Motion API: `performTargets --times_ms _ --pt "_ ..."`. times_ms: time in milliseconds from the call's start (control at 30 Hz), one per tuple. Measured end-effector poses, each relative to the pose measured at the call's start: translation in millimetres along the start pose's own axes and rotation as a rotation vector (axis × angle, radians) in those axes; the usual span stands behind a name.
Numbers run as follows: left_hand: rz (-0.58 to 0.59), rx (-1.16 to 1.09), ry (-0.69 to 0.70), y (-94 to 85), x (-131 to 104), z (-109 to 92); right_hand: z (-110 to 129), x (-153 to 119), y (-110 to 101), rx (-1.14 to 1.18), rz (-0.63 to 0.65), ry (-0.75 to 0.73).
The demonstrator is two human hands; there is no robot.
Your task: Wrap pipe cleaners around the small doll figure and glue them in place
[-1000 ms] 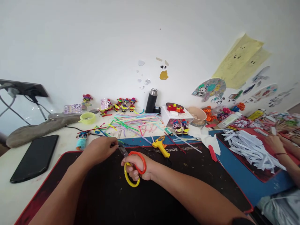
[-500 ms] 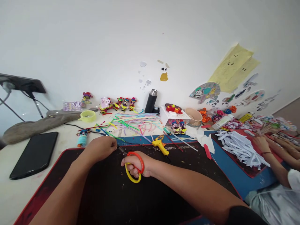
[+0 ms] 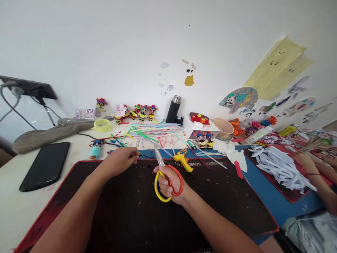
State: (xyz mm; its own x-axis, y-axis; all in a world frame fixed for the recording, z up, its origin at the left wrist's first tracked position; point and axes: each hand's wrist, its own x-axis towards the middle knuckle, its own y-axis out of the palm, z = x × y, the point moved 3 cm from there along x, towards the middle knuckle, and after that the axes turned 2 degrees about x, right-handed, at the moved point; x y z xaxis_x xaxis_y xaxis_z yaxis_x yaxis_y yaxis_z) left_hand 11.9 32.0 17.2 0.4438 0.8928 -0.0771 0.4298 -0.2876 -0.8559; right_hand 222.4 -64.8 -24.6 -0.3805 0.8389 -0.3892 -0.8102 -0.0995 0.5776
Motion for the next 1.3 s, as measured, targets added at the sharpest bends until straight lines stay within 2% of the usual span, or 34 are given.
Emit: performTargets --times_ms 167,467,667,867,933,1033,1300 --pt "0.115 -0.192 0.076 13.6 -1 -14 3 -5 -3 -0.149 -0.044 -0.037" --pt "0.108 -0.099 0.074 16.3 3 -18 11 1 1 -0.204 -0.051 -0.098" --pt "-0.002 -0.075 0.100 14.9 4 -15 7 -3 4 -0.242 -0.029 -0.149" --pt "-0.181 -0.180 -0.057 0.2 1 -12 6 -2 11 -0.293 0.001 -0.118" --pt "-0.198 -0.175 -0.075 -2.5 0 -12 7 -2 11 -0.298 -0.001 -0.126" --pt "-0.211 -0.138 -0.029 -2.7 0 -15 8 -3 8 -0.285 -0.002 -0.138" --pt "-0.159 -0.123 0.063 5.1 0 -23 6 -3 6 -0.260 -0.004 -0.148"
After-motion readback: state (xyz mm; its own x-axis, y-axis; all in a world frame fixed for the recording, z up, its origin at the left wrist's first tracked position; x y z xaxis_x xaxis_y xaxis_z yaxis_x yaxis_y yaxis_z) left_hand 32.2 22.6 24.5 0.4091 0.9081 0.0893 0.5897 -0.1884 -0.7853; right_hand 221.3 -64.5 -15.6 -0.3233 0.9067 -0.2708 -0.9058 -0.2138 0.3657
